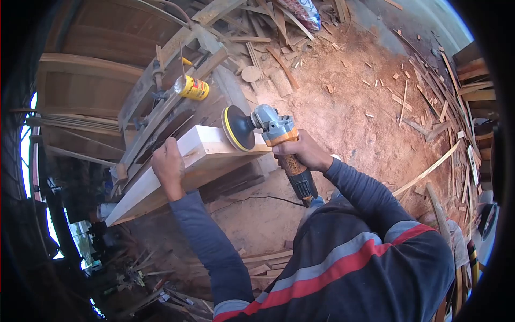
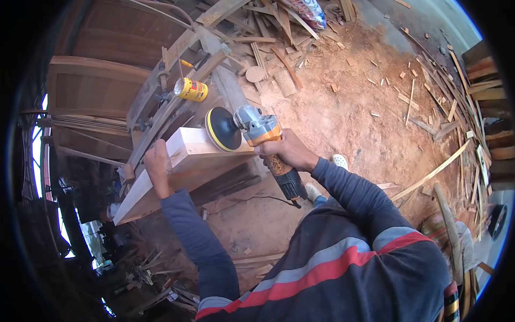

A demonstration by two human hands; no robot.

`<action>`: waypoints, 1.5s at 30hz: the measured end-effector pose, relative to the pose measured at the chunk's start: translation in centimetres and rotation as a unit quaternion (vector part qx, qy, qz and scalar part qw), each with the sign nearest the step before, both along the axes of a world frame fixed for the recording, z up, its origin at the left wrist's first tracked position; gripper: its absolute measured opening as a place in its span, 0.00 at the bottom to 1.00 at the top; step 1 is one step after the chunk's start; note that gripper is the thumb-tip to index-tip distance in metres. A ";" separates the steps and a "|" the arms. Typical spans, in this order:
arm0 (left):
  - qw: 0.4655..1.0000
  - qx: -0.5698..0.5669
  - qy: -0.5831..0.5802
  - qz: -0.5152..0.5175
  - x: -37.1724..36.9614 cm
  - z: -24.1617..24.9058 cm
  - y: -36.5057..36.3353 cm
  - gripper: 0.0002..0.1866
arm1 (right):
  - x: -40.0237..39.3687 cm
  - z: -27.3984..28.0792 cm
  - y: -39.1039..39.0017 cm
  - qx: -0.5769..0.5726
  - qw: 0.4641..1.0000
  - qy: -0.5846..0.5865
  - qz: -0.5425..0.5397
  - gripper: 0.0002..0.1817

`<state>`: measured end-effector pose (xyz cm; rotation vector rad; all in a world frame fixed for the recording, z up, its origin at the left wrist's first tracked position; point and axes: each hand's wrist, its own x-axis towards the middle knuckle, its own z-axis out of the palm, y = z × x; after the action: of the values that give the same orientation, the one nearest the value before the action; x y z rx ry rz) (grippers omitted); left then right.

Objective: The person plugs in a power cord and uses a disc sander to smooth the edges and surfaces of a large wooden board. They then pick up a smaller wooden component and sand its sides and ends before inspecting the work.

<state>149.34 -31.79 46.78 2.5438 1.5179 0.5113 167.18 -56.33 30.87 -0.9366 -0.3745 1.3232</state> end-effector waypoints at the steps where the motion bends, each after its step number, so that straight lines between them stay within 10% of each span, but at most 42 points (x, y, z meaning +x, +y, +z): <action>1: 1.000 -0.002 -0.006 0.003 -0.1 0.2 -0.1 0.26 | -0.4 0.2 -0.2 -0.007 1.000 -0.010 0.005 0.18; 21: 0.997 -0.072 -0.036 -0.015 -1.7 0.1 1.0 0.23 | 7.8 -10.4 -7.1 -0.163 0.963 0.039 -0.210 0.16; 28: 0.995 -0.056 -0.079 0.013 -0.6 0.1 -0.3 0.21 | 3.7 -11.8 -7.3 -0.190 0.972 0.059 -0.125 0.16; 45: 0.999 0.014 -0.031 -0.034 -0.5 -0.2 -0.1 0.18 | -0.3 1.8 0.4 0.008 0.997 -0.041 0.057 0.15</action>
<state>148.87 -31.89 46.58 2.5651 1.4094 0.6004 166.87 -55.98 32.72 -0.9698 -0.5076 1.3869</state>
